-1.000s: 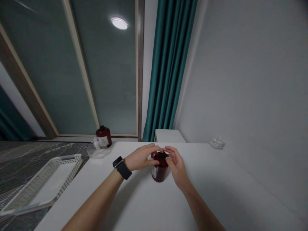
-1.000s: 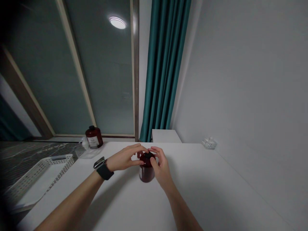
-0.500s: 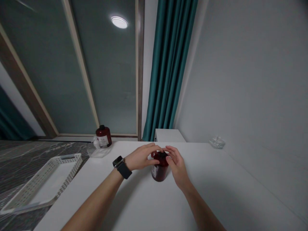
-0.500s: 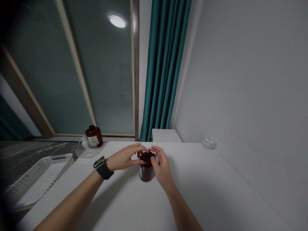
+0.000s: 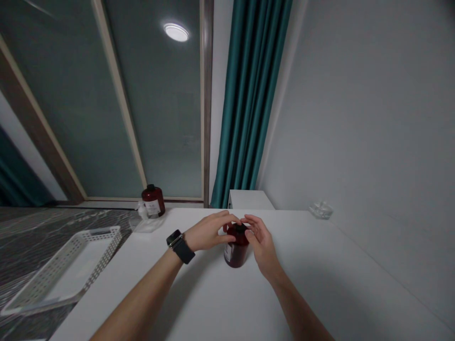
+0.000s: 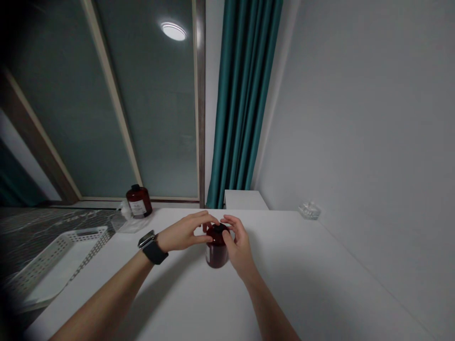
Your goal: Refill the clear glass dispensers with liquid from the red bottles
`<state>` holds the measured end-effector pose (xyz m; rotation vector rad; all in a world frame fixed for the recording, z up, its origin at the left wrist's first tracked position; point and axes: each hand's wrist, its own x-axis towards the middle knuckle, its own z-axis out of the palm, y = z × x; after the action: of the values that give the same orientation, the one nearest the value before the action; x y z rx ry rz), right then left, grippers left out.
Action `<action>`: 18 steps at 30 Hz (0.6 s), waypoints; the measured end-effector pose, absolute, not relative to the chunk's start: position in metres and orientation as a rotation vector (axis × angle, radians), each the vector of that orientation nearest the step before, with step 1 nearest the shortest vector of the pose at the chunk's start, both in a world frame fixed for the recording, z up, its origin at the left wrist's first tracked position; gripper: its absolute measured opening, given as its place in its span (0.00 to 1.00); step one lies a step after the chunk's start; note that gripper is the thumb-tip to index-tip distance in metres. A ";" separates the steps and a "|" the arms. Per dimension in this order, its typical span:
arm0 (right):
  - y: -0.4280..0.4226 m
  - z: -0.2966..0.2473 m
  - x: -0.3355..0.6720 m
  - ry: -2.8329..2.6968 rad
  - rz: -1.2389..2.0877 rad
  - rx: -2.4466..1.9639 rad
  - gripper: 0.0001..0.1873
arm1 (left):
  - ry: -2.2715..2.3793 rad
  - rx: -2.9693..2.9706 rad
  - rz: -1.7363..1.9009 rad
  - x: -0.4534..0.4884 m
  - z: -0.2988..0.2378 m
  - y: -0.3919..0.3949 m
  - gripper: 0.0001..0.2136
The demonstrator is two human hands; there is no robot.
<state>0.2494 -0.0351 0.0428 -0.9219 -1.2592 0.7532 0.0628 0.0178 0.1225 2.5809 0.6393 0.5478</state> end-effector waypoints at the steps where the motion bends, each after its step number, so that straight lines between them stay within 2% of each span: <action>1: -0.035 0.042 0.249 -1.269 0.766 -0.923 0.17 | 0.644 2.584 0.548 0.063 0.123 0.018 0.15; 18: -0.032 0.041 0.252 -1.361 0.794 -0.919 0.21 | 0.618 2.568 0.568 0.063 0.120 0.020 0.14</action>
<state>0.2522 -0.0316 0.0410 -0.9189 -1.3614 0.7936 0.0626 0.0197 0.1201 2.5677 0.6175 0.5677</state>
